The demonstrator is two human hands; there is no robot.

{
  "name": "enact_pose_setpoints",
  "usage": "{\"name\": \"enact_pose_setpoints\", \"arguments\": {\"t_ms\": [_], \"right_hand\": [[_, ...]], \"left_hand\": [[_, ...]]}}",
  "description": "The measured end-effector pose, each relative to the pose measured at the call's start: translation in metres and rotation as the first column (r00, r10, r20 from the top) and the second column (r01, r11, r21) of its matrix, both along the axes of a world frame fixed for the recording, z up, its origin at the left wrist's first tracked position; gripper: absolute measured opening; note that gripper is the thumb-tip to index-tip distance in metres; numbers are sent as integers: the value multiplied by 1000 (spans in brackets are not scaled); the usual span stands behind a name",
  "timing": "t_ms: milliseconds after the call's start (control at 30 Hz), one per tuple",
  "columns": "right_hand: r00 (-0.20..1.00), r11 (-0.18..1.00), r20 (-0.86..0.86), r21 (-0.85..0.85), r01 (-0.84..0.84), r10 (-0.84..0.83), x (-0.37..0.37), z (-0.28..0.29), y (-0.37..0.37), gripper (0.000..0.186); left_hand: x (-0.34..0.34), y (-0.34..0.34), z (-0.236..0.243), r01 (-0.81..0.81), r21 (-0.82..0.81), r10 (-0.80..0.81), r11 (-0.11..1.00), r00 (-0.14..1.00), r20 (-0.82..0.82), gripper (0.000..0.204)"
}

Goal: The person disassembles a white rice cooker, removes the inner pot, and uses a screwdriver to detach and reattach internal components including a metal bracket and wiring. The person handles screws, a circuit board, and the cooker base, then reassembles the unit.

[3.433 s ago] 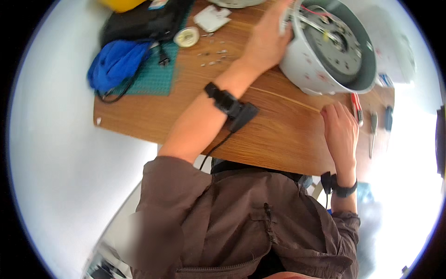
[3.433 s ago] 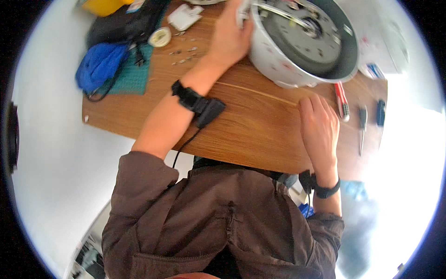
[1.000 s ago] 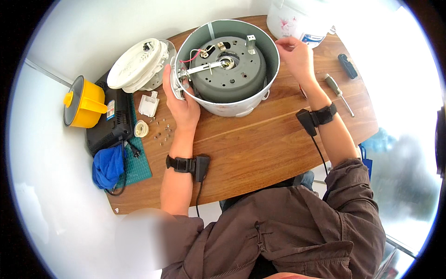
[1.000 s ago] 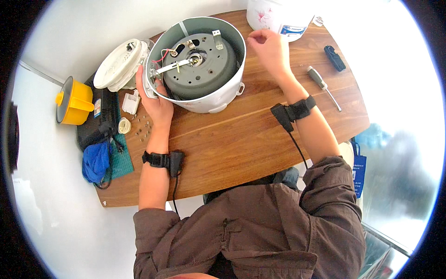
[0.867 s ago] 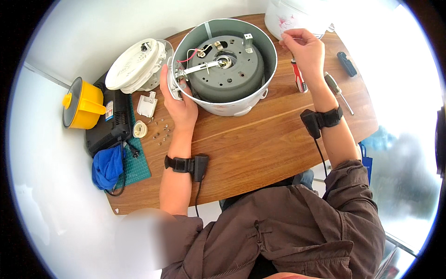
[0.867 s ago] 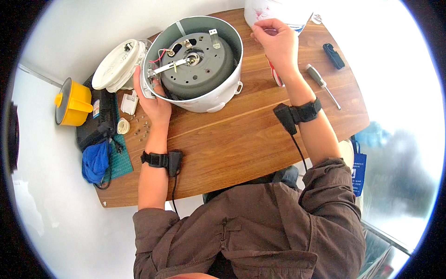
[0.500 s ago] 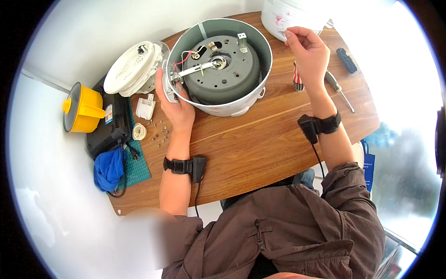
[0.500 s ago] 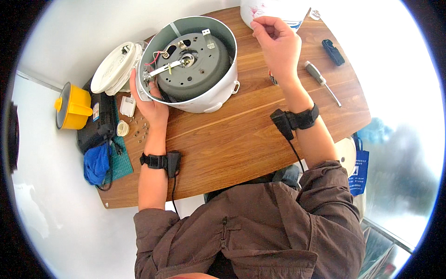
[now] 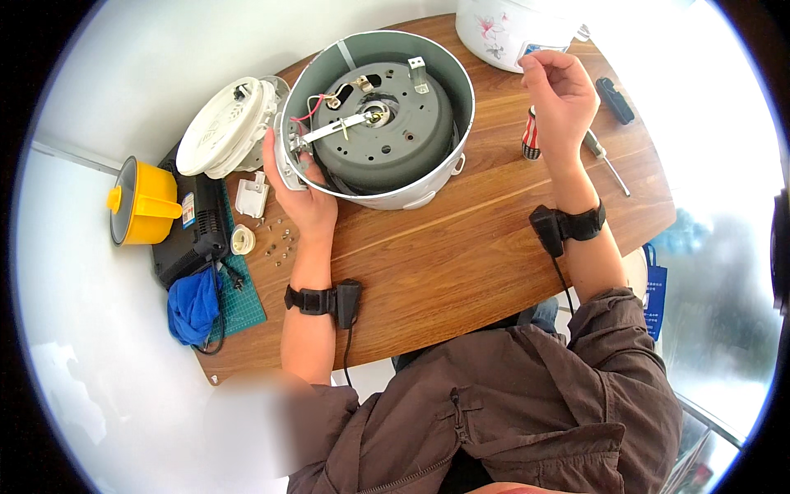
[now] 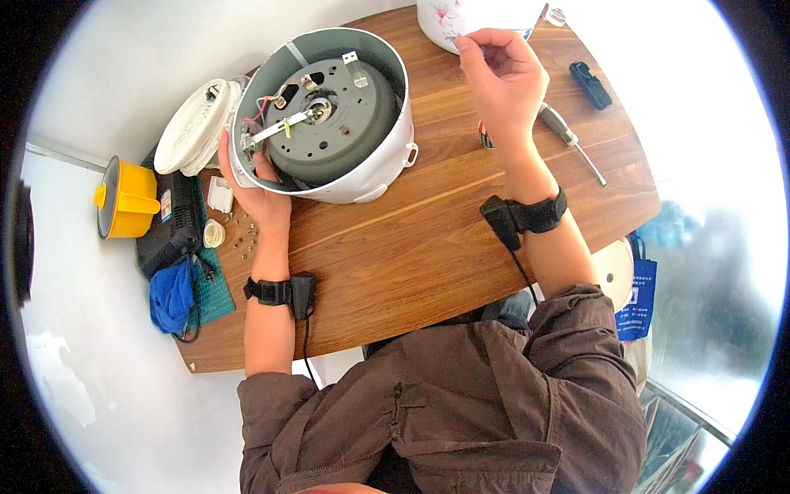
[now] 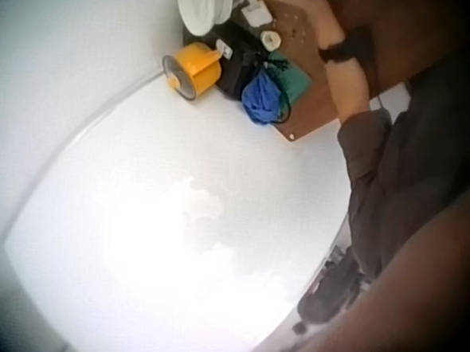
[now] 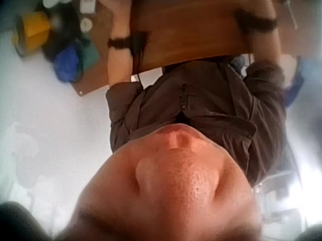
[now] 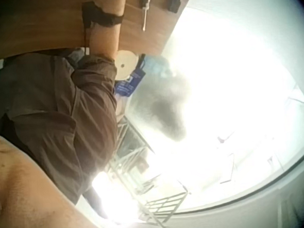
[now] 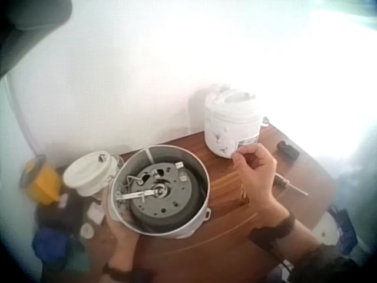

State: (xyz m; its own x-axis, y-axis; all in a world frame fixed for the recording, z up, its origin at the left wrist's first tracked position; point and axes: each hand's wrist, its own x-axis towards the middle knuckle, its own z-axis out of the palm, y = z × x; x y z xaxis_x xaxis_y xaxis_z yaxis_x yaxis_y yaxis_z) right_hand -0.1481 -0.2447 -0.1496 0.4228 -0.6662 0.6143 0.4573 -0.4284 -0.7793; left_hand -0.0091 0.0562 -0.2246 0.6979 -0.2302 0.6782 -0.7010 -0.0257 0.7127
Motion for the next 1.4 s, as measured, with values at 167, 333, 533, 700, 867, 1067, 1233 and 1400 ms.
{"name": "enact_pose_setpoints", "arguments": {"t_ms": [167, 333, 533, 700, 867, 1067, 1233, 1400], "right_hand": [[999, 1000, 37, -7, -5, 5, -4, -5, -7, 8], [992, 995, 107, 64, -71, 64, -5, -2, -2, 8], [998, 1000, 62, -7, -27, 28, -3, -7, -2, 8], [999, 1000, 32, -25, 2, -2, -4, -9, -2, 7], [999, 999, 32, -52, 5, -4, -5, -8, -2, 7], [999, 999, -19, -34, 35, -36, -6, -5, 1, 6], [998, 996, -20, -64, 57, -59, -4, -10, -2, 5], [961, 960, -163, -202, 191, -226, -8, -12, -3, 6]], "left_hand": [[0, -4, -2, 1, -78, 0, 997, 1000, 15, 60], [0, -5, -3, 0, -110, 0, 994, 1000, 0, 60], [-3, -6, 1, -18, -79, 19, 997, 1000, 11, 59], [-1, -5, -2, -13, -89, 14, 996, 1000, 14, 60], [-2, -4, 0, -13, -76, 14, 997, 1000, 16, 60], [-5, -6, 3, -18, -69, 19, 997, 1000, 9, 60], [-2, -5, 0, -24, -77, 25, 997, 1000, 18, 60], [-6, -5, 4, -46, -35, 48, 998, 998, 34, 60]]}}
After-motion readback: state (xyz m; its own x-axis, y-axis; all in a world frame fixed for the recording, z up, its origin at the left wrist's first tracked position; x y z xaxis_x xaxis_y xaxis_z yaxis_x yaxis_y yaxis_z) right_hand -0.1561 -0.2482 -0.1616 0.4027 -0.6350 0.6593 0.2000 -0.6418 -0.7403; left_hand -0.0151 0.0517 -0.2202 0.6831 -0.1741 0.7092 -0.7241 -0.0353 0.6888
